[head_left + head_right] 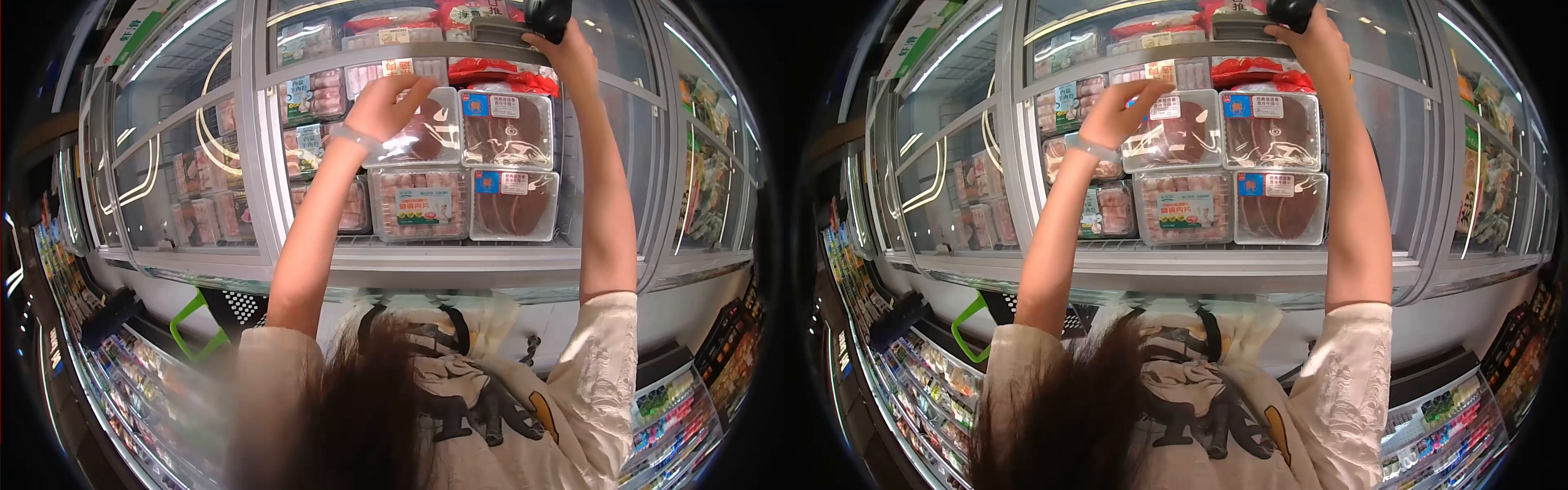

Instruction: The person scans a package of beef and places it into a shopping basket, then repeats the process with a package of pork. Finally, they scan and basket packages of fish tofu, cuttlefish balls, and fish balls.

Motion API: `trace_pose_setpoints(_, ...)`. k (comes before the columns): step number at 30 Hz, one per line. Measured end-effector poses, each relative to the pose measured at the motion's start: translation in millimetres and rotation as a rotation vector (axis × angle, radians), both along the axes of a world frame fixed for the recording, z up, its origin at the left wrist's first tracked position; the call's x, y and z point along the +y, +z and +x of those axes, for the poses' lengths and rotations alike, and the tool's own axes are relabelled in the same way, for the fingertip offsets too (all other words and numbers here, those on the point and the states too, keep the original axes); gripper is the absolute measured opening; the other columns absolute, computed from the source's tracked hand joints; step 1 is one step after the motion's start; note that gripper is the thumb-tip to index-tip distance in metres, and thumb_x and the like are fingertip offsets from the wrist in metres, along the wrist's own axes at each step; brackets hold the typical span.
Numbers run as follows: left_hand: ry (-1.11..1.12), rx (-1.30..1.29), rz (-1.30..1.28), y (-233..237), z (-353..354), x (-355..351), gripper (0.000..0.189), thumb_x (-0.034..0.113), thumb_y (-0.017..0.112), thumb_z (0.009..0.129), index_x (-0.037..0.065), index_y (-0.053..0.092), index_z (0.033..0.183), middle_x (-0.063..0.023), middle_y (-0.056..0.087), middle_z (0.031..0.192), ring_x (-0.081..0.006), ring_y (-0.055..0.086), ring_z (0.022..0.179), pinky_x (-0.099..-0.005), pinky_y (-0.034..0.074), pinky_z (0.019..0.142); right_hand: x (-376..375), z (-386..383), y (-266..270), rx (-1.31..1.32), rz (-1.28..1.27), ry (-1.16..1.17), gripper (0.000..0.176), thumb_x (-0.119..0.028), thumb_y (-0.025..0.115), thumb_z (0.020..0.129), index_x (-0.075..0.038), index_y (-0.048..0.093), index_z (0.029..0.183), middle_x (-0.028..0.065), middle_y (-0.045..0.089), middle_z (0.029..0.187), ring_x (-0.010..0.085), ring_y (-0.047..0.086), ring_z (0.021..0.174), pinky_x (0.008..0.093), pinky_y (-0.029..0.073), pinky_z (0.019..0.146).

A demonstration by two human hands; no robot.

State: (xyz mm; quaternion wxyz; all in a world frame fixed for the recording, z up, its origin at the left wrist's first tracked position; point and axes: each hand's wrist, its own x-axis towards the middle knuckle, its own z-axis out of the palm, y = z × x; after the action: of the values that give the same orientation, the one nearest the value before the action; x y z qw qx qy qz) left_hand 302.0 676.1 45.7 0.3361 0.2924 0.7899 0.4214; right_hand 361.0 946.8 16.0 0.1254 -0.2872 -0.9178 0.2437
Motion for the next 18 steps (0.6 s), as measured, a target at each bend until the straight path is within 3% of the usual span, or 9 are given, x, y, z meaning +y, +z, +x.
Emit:
trace_pose_setpoints(2,0.251,-0.15,0.115,-45,16,-51,0.032,0.026,0.046,0.084,-0.002,0.061,0.08,-0.008,0.061,0.064,-0.0164,0.059,0.063,-0.0229,0.045,0.059,0,1,3,-0.041,0.018,-0.005,0.059,-0.047,0.068,0.059,-0.011,0.05,0.102,0.0089,0.06,0.091,0.025,0.056,0.087,0.0324,0.041,0.075)
trace_pose_setpoints(3,0.369,-0.249,0.035,-58,22,-71,0.032,0.025,0.046,0.083,-0.003,0.061,0.077,-0.0093,0.061,0.063,-0.0158,0.059,0.062,-0.0236,0.045,0.059,-21,-1,29,-0.021,-0.098,-0.105,0.05,-0.025,0.072,0.055,-0.007,0.049,0.096,0.0164,0.058,0.089,0.0318,0.054,0.086,0.0376,0.042,0.072)
trace_pose_setpoints(4,0.489,-0.346,-0.044,-69,27,-87,0.033,0.024,0.046,0.083,-0.004,0.06,0.074,-0.0106,0.06,0.062,-0.0152,0.058,0.062,-0.0242,0.045,0.058,-21,-2,27,-0.016,-0.084,-0.09,0.051,-0.026,0.072,0.055,-0.007,0.049,0.097,0.0163,0.058,0.089,0.0314,0.055,0.086,0.0372,0.042,0.072)
trace_pose_setpoints(7,0.401,-0.591,-0.461,-116,31,-116,0.031,0.025,0.046,0.08,-0.002,0.058,0.074,-0.0124,0.061,0.073,-0.0154,0.058,0.067,-0.0239,0.046,0.06,-20,-4,30,-0.085,-0.123,-0.095,0.054,-0.029,0.072,0.055,-0.006,0.049,0.098,0.0155,0.059,0.088,0.0296,0.056,0.086,0.0357,0.042,0.073)
trace_pose_setpoints(10,0.395,-0.691,-0.776,-197,48,-142,0.034,0.028,0.046,0.077,-0.003,0.056,0.086,-0.0158,0.059,0.082,-0.0196,0.057,0.071,-0.0286,0.044,0.061,11,-3,-5,-0.12,0.024,-0.005,0.063,-0.05,0.067,0.058,-0.009,0.05,0.102,0.0093,0.06,0.093,0.0239,0.056,0.089,0.0315,0.041,0.077)
trace_pose_setpoints(13,0.078,-0.569,-1.125,-196,60,-129,0.045,0.036,0.051,0.073,-0.001,0.052,0.098,-0.0174,0.054,0.094,-0.0233,0.053,0.081,-0.0336,0.041,0.069,16,-4,-11,-0.109,0.029,-0.001,0.065,-0.053,0.066,0.057,-0.008,0.05,0.102,0.0091,0.06,0.093,0.0228,0.056,0.09,0.0307,0.04,0.078)
trace_pose_setpoints(16,0.263,-0.706,-0.75,-228,81,-132,0.054,0.045,0.056,0.068,0.002,0.052,0.102,-0.0151,0.051,0.103,-0.025,0.048,0.096,-0.0348,0.035,0.079,17,0,-13,-0.111,0.012,0.019,0.064,-0.052,0.066,0.058,-0.008,0.05,0.101,0.0089,0.06,0.091,0.0227,0.056,0.089,0.0307,0.04,0.077)
trace_pose_setpoints(18,0.415,-0.86,-0.672,-227,77,-126,0.059,0.046,0.059,0.066,0.005,0.048,0.107,-0.0118,0.047,0.11,-0.0248,0.043,0.103,-0.0335,0.033,0.083,10,-2,-3,-0.099,0.017,-0.002,0.059,-0.045,0.068,0.057,-0.007,0.05,0.099,0.0112,0.059,0.09,0.0249,0.056,0.088,0.0323,0.041,0.076)
